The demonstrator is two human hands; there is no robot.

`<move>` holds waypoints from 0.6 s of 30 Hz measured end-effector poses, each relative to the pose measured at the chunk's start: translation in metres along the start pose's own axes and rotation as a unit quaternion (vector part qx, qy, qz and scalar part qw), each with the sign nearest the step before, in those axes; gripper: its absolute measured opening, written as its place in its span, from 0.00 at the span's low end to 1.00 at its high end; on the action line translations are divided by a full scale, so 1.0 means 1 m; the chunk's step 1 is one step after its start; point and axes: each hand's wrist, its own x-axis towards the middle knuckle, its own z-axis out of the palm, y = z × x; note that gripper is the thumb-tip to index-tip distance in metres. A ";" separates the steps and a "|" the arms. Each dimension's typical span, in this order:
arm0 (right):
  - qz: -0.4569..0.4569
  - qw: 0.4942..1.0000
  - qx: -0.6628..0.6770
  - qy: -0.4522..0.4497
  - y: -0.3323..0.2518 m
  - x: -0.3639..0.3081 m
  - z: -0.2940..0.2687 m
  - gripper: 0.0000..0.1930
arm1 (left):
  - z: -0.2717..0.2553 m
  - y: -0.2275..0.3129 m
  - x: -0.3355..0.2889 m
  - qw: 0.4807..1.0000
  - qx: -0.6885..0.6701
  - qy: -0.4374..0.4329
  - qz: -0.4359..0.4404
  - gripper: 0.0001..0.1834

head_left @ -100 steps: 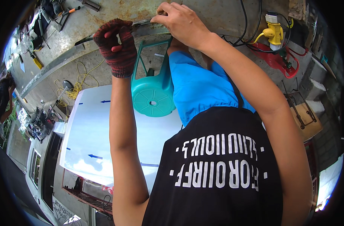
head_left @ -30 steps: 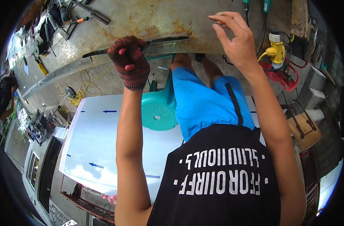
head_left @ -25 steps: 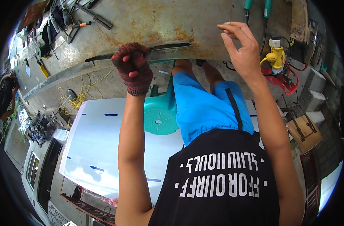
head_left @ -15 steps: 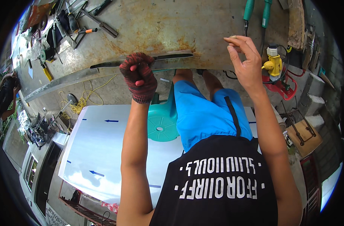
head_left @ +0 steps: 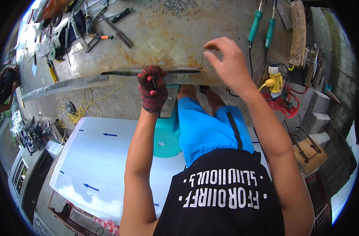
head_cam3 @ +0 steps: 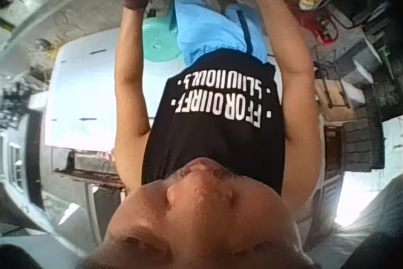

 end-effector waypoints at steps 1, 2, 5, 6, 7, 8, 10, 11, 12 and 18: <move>-0.029 0.999 -0.024 -0.023 -0.011 -0.002 0.015 0.11 | -0.004 0.001 -0.001 1.000 0.004 0.000 -0.005 0.01; 0.002 0.998 -0.012 -0.055 -0.017 -0.006 0.033 0.14 | -0.005 0.001 0.000 1.000 -0.007 -0.006 -0.012 0.04; 0.065 0.991 -0.012 -0.114 -0.022 -0.011 0.082 0.19 | -0.002 -0.007 -0.002 0.998 -0.036 -0.017 -0.043 0.08; 0.096 0.987 -0.025 -0.130 -0.022 -0.011 0.091 0.20 | -0.001 -0.012 -0.004 0.996 -0.052 -0.022 -0.066 0.08; 0.127 0.980 -0.036 -0.148 -0.027 -0.009 0.097 0.21 | -0.002 -0.009 -0.004 0.996 -0.052 -0.022 -0.069 0.08; 0.151 0.972 -0.034 -0.174 -0.028 -0.007 0.098 0.21 | -0.001 -0.007 -0.004 0.998 -0.037 -0.018 -0.048 0.08; 0.159 0.970 -0.039 -0.179 -0.031 -0.004 0.101 0.20 | -0.002 -0.001 -0.001 0.999 -0.024 -0.014 -0.030 0.08; 0.167 0.968 -0.042 -0.182 -0.032 -0.003 0.102 0.19 | -0.002 0.003 0.002 0.999 -0.033 -0.005 -0.037 0.02; 0.168 0.967 -0.044 -0.184 -0.032 -0.002 0.102 0.19 | -0.002 0.006 0.003 0.998 -0.041 0.004 -0.044 0.05; 0.202 0.957 -0.055 -0.200 -0.033 0.004 0.106 0.17 | -0.002 0.002 0.001 0.999 -0.040 0.010 -0.026 0.03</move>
